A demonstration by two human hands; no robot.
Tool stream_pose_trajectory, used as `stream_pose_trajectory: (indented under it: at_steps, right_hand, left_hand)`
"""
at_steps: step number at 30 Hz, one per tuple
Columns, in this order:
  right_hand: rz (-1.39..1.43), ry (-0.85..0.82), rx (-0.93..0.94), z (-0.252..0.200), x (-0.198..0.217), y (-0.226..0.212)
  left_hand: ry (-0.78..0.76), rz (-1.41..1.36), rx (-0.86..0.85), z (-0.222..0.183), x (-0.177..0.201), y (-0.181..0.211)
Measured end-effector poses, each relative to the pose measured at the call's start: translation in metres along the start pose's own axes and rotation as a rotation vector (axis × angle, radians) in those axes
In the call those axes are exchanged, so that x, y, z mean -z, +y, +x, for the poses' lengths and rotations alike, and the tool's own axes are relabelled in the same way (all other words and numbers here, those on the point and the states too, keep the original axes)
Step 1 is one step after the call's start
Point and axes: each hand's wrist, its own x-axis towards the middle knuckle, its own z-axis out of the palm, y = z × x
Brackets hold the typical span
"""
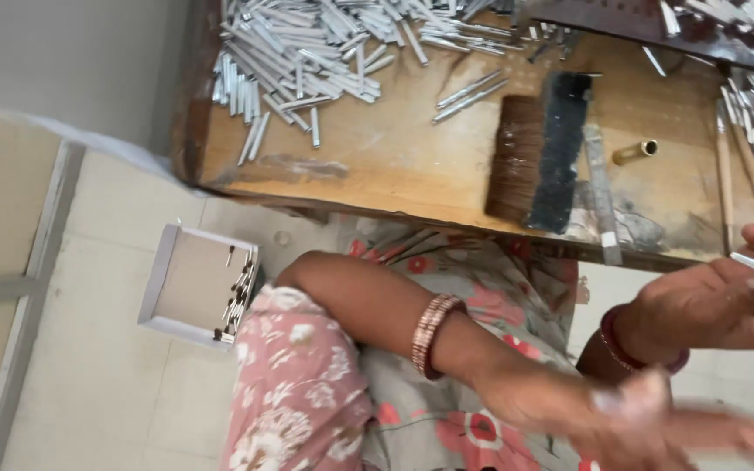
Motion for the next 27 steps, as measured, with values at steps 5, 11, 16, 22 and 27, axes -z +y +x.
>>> stream_pose_trajectory:
  at_steps: [5,11,16,22,27]
  right_hand:
    - [-0.069,-0.148,0.113,-0.007,0.026,0.020]
    - [-0.067,-0.074,-0.049,-0.029,0.047,0.039]
    - [-0.077,-0.093,0.078,-0.007,-0.001,-0.004]
    - [-0.045,-0.098,0.029,-0.002,-0.003,-0.009]
    - [-0.059,-0.101,0.046,-0.002,-0.005,-0.016]
  left_hand:
    - [0.050,-0.129,-0.038,0.034,-0.008,-0.159]
    - [0.055,-0.372,-0.031,0.029,0.002,-0.236]
    - [0.026,-0.640,0.105,-0.001,0.002,-0.210]
    - [-0.078,-0.569,0.087,-0.017,-0.001,-0.198]
    - [-0.168,-0.459,0.019,-0.024,-0.024,-0.121]
